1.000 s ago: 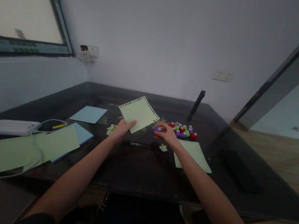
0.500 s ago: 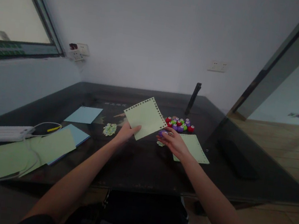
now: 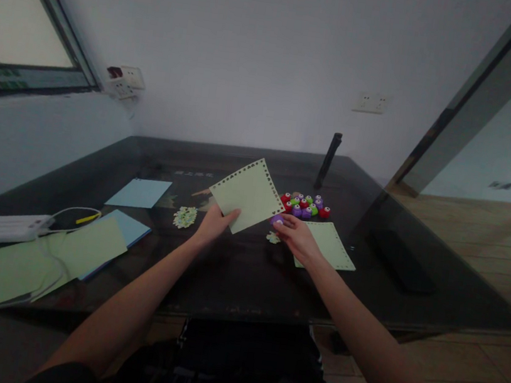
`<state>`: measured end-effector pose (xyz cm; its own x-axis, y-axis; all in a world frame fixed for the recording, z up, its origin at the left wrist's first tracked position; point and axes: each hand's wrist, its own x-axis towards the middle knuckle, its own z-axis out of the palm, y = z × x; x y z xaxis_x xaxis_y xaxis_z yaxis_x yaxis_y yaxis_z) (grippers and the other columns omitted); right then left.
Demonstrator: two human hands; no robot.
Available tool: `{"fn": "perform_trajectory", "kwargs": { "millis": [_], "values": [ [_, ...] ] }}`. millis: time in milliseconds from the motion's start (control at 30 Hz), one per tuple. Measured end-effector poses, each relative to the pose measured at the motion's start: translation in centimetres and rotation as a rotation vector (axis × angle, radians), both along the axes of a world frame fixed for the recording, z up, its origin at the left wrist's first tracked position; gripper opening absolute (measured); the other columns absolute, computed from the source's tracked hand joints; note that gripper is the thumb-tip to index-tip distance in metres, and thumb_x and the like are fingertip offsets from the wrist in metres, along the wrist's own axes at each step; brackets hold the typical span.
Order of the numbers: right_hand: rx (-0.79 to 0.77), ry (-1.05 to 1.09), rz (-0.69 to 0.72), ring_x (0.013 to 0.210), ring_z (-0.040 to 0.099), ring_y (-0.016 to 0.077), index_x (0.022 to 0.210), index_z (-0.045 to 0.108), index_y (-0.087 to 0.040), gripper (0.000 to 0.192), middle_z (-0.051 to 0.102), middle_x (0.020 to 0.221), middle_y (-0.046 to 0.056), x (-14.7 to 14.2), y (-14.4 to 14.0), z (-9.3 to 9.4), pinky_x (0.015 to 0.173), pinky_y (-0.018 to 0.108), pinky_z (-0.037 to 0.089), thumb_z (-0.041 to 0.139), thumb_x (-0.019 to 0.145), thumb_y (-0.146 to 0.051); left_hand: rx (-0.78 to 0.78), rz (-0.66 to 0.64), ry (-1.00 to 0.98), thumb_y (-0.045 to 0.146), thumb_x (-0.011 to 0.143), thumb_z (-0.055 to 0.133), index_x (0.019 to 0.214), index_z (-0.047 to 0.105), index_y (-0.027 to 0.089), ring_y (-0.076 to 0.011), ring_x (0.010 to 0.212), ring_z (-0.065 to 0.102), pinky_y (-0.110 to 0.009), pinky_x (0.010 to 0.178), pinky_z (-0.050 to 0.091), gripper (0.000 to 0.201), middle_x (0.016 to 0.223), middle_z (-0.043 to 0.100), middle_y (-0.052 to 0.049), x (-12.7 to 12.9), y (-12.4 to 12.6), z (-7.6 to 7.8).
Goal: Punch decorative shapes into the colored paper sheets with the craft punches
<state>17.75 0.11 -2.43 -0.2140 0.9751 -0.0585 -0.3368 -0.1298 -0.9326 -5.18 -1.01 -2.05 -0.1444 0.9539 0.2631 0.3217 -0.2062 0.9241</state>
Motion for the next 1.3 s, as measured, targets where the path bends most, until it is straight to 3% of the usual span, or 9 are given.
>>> {"fn": "perform_trajectory", "kwargs": {
  "millis": [900,1100,1300],
  "values": [
    [0.003,-0.019,-0.009,0.071,0.061,0.0122,0.080,0.063,-0.018,0.038,0.066,0.082,0.002,0.0,-0.4,0.2,0.055,0.021,0.045,0.084,0.050,-0.028,0.007,-0.045,0.047,0.040,0.071,0.065,0.100,0.067,0.009,-0.0305,0.102,0.063,-0.044,0.092,0.048,0.042,0.108,0.069,-0.014,0.2,-0.2,0.3],
    [0.006,0.051,0.112,0.078,0.066,0.0183,0.076,0.061,-0.017,0.034,0.065,0.080,0.002,0.0,-0.9,0.3,0.067,0.030,0.053,0.083,0.054,-0.033,-0.006,-0.077,0.059,0.037,0.072,0.065,0.099,0.067,0.011,-0.0287,0.100,0.063,-0.041,0.092,0.048,0.038,0.107,0.069,-0.012,0.6,-0.6,0.6],
    [-0.013,0.048,0.045,0.069,0.063,0.0132,0.070,0.061,-0.017,0.032,0.062,0.074,0.000,-0.1,-0.9,0.4,0.064,0.027,0.052,0.084,0.052,-0.028,0.033,-0.091,0.080,0.033,0.073,0.065,0.107,0.063,0.012,-0.0277,0.104,0.061,-0.042,0.096,0.045,0.041,0.109,0.069,-0.012,0.9,-0.7,0.6]
  ]
}}
